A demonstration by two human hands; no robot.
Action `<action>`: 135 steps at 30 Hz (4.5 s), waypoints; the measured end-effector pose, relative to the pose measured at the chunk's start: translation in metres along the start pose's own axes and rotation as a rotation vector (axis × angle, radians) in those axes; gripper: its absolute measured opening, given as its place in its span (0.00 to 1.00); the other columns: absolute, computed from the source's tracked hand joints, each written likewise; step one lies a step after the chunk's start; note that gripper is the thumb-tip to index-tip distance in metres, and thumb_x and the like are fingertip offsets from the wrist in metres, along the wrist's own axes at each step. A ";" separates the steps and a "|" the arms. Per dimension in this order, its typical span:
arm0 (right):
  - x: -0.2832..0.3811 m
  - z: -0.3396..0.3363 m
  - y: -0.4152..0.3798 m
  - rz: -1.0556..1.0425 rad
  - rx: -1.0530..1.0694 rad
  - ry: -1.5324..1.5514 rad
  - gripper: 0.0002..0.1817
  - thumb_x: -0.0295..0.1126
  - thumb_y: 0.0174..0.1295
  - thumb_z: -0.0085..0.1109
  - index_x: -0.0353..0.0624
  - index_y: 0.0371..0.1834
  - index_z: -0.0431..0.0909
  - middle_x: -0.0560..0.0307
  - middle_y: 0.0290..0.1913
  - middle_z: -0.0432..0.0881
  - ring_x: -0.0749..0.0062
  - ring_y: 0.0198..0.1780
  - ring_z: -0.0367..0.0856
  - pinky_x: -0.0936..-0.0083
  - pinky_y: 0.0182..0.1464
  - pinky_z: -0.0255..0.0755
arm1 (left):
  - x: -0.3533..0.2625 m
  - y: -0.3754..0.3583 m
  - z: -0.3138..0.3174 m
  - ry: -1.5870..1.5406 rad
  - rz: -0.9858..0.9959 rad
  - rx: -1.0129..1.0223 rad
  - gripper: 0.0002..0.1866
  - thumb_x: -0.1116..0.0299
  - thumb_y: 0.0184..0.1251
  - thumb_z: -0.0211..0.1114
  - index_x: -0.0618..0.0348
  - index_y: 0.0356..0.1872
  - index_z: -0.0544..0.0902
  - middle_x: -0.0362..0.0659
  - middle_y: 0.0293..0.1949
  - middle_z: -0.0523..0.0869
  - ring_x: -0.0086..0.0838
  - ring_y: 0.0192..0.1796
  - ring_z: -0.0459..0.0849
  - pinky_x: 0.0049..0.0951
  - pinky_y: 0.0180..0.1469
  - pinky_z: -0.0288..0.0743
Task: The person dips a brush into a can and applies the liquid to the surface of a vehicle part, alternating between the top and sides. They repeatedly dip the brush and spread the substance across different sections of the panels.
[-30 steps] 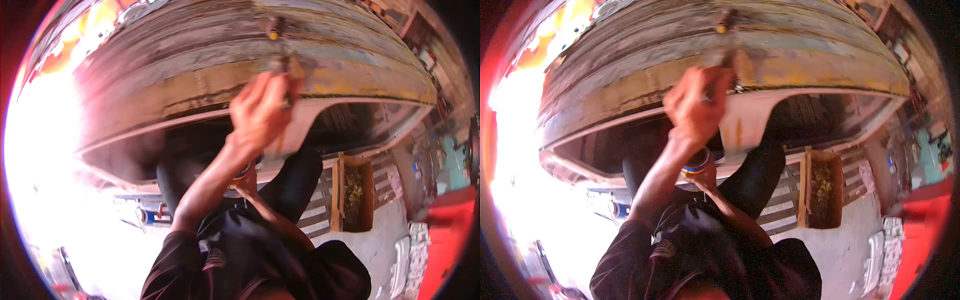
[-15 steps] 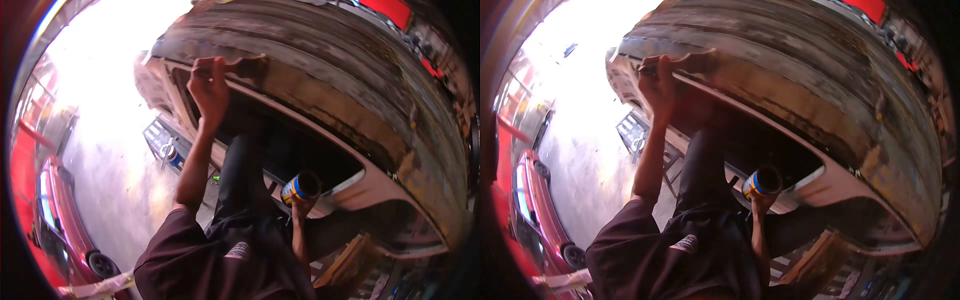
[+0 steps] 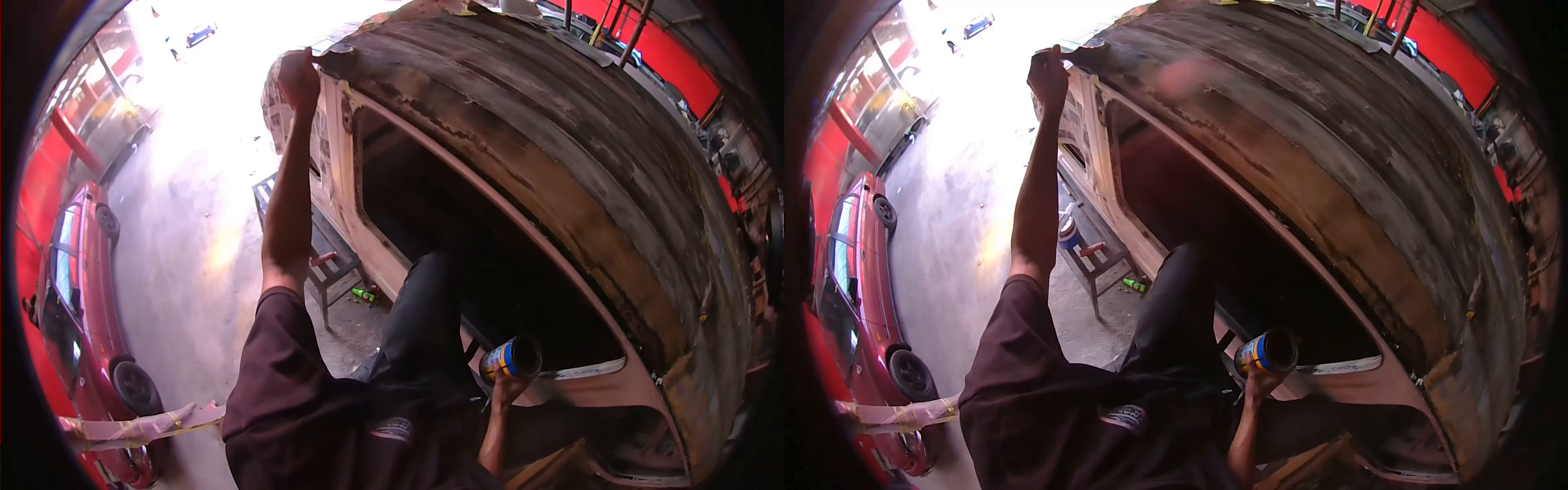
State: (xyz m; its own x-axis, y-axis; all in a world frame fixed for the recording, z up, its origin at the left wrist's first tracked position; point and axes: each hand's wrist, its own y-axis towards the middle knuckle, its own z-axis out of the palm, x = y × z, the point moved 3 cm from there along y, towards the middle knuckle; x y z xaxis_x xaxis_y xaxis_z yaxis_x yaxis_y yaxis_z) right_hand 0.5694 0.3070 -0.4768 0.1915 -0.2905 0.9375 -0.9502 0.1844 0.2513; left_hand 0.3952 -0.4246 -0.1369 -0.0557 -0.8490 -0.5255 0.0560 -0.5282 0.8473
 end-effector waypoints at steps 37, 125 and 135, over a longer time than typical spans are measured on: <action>0.036 0.040 0.027 -0.032 0.197 -0.009 0.51 0.37 0.41 0.88 0.39 0.69 0.66 0.49 0.62 0.78 0.58 0.61 0.80 0.59 0.67 0.73 | -0.328 -0.206 -0.156 -0.871 -0.467 0.692 0.06 0.75 0.68 0.73 0.65 0.43 0.87 0.46 0.32 0.90 0.22 0.31 0.89 0.21 0.36 0.79; 0.045 0.030 0.016 -0.044 0.144 0.045 0.47 0.34 0.43 0.86 0.38 0.67 0.68 0.49 0.59 0.79 0.59 0.58 0.81 0.63 0.64 0.75 | -0.088 -0.017 -0.039 -0.112 0.040 0.246 0.13 0.62 0.76 0.68 0.64 0.42 0.87 0.47 0.34 0.91 0.29 0.31 0.89 0.32 0.39 0.83; 0.032 0.028 0.010 -0.043 0.085 -0.025 0.52 0.38 0.41 0.88 0.38 0.70 0.65 0.49 0.62 0.77 0.58 0.61 0.80 0.60 0.67 0.73 | -0.001 0.033 0.004 0.055 0.270 0.056 0.07 0.64 0.75 0.65 0.53 0.40 0.88 0.44 0.38 0.93 0.38 0.34 0.92 0.35 0.39 0.83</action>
State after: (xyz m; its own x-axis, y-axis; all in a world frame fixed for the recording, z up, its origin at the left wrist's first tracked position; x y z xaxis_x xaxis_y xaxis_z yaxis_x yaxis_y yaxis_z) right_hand 0.5591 0.2736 -0.4512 0.2277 -0.3199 0.9197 -0.9588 0.0910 0.2691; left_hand 0.3931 -0.4414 -0.1083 0.0077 -0.9594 -0.2821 0.0060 -0.2821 0.9594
